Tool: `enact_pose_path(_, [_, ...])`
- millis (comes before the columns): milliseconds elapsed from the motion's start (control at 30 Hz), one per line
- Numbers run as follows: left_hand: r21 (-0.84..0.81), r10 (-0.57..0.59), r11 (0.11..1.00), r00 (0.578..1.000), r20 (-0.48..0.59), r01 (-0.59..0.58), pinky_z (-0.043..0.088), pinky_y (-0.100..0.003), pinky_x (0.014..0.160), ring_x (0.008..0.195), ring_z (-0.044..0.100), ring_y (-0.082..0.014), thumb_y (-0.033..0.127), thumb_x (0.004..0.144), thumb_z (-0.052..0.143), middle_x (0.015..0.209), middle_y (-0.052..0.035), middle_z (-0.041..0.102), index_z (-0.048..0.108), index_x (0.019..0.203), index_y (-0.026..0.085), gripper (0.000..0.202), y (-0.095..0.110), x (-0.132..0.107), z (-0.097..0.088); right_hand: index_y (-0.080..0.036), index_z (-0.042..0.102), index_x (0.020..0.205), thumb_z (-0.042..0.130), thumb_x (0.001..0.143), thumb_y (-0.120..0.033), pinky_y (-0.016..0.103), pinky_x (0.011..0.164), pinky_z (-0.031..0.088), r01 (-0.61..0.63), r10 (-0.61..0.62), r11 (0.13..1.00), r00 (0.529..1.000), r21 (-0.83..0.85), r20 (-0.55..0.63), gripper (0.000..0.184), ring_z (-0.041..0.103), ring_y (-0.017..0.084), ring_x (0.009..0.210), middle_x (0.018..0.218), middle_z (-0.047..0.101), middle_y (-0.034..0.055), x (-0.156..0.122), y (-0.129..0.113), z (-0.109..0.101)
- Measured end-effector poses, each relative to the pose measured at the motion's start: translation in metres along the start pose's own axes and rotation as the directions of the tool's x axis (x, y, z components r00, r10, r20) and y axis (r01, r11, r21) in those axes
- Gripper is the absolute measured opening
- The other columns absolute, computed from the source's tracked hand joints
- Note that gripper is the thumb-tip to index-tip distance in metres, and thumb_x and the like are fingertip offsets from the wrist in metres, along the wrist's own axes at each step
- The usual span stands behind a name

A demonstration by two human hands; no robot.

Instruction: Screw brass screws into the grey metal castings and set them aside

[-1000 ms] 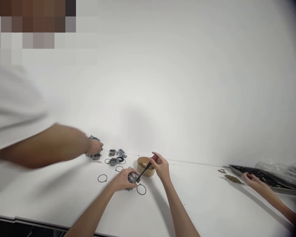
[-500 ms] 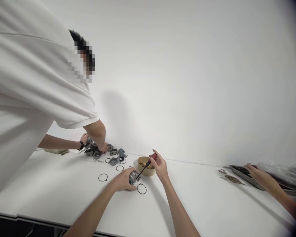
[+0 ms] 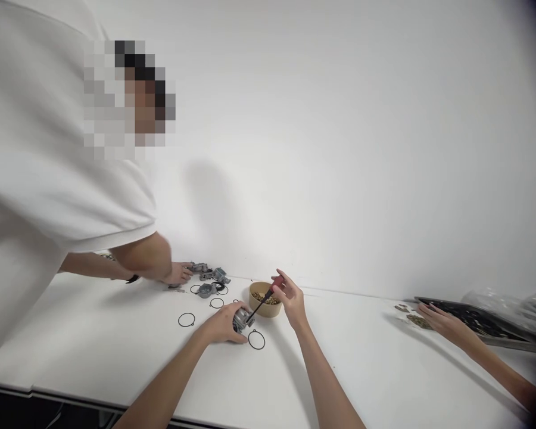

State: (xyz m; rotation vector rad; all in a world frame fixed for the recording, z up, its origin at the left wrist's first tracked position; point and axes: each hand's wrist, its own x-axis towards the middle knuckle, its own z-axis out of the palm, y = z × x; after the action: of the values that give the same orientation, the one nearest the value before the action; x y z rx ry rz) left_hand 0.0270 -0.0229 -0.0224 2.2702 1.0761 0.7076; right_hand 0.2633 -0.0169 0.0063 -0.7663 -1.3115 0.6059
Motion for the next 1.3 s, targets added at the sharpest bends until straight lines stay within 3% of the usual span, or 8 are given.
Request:
enact_pose_path(233, [-0.013, -0.018, 1.000, 1.000, 0.011, 0.018, 0.046, -0.026, 0.072, 0.101, 0.057, -0.0243, 0.039, 0.056, 0.080, 0.116, -0.0030, 0.060, 0.055, 0.121, 0.030, 0.070, 0.002, -0.002, -0.001, -0.020, 0.057, 0.130, 0.070, 0.079, -0.043, 0.041, 0.081, 0.056, 0.004, -0.005, 1.000, 0.999, 0.008, 0.036, 0.058, 0.065, 0.028, 0.099, 0.107, 0.066, 0.0097, 0.000, -0.001, -0.001])
enact_pose_path(367, [-0.008, -0.008, 1.000, 1.000, 0.015, 0.008, 0.046, -0.026, 0.072, 0.102, 0.056, -0.0244, 0.038, 0.056, 0.080, 0.116, -0.0036, 0.059, 0.055, 0.120, 0.028, 0.069, 0.002, -0.002, -0.001, -0.020, 0.056, 0.131, 0.069, 0.079, -0.044, 0.038, 0.074, 0.057, 0.013, -0.014, 1.000, 0.998, 0.022, 0.062, 0.059, 0.066, 0.025, 0.090, 0.101, 0.067, 0.0091, 0.000, 0.002, -0.003])
enact_pose_path(500, [-0.014, -0.013, 1.000, 1.000, 0.027, 0.013, 0.046, -0.026, 0.070, 0.098, 0.057, -0.0235, 0.037, 0.057, 0.080, 0.114, -0.0028, 0.060, 0.055, 0.119, 0.029, 0.067, 0.003, -0.001, -0.001, -0.021, 0.055, 0.134, 0.066, 0.081, -0.046, 0.039, 0.079, 0.057, 0.007, -0.012, 0.999, 0.996, 0.051, 0.092, 0.059, 0.063, 0.027, 0.104, 0.106, 0.067, 0.0096, 0.002, 0.005, -0.007])
enact_pose_path(567, [-0.016, -0.022, 1.000, 0.999, 0.029, 0.023, 0.046, -0.025, 0.069, 0.097, 0.057, -0.0231, 0.037, 0.057, 0.079, 0.114, -0.0023, 0.059, 0.055, 0.118, 0.030, 0.066, 0.003, -0.001, -0.001, -0.021, 0.053, 0.136, 0.064, 0.083, -0.047, 0.038, 0.072, 0.058, -0.015, 0.011, 0.999, 0.996, 0.049, 0.085, 0.060, 0.064, 0.028, 0.101, 0.107, 0.068, 0.0101, 0.003, 0.005, -0.009])
enact_pose_path(700, [-0.024, 0.000, 1.000, 1.000, 0.022, 0.001, 0.046, -0.026, 0.073, 0.103, 0.055, -0.0241, 0.037, 0.058, 0.079, 0.117, -0.0027, 0.059, 0.055, 0.118, 0.029, 0.066, -0.001, 0.000, 0.001, -0.017, 0.062, 0.125, 0.071, 0.077, -0.045, 0.037, 0.065, 0.059, -0.002, 0.001, 0.999, 1.000, -0.046, -0.023, 0.056, 0.068, 0.027, 0.088, 0.098, 0.070, 0.0102, 0.003, 0.007, -0.008])
enact_pose_path(800, [-0.017, 0.014, 1.000, 1.000, 0.017, -0.013, 0.046, -0.027, 0.079, 0.108, 0.054, -0.0256, 0.039, 0.057, 0.080, 0.119, -0.0031, 0.058, 0.054, 0.119, 0.028, 0.068, -0.005, 0.002, 0.002, -0.019, 0.060, 0.127, 0.071, 0.079, -0.043, 0.043, 0.081, 0.059, 0.033, -0.034, 0.998, 0.999, 0.044, 0.020, 0.055, 0.067, 0.029, 0.100, 0.111, 0.068, 0.0119, 0.003, 0.011, -0.006])
enact_pose_path(1000, [-0.014, 0.028, 1.000, 0.999, 0.023, -0.027, 0.045, -0.028, 0.082, 0.112, 0.052, -0.0270, 0.039, 0.057, 0.081, 0.119, -0.0028, 0.059, 0.053, 0.121, 0.030, 0.071, -0.012, 0.005, 0.004, -0.019, 0.051, 0.136, 0.072, 0.079, -0.042, 0.048, 0.087, 0.057, 0.003, -0.010, 0.995, 0.998, 0.103, 0.064, 0.065, 0.065, 0.031, 0.106, 0.115, 0.067, 0.0127, 0.003, 0.017, -0.004])
enact_pose_path(1300, [0.021, 0.026, 0.999, 0.999, 0.026, -0.027, 0.044, -0.031, 0.086, 0.112, 0.052, -0.0278, 0.040, 0.058, 0.080, 0.119, -0.0036, 0.059, 0.053, 0.122, 0.029, 0.071, -0.011, 0.004, 0.004, -0.020, 0.052, 0.135, 0.074, 0.074, -0.049, 0.044, 0.076, 0.061, -0.034, 0.031, 0.998, 0.998, 0.056, 0.053, 0.071, 0.069, 0.030, 0.094, 0.105, 0.071, 0.0127, 0.003, 0.017, -0.002])
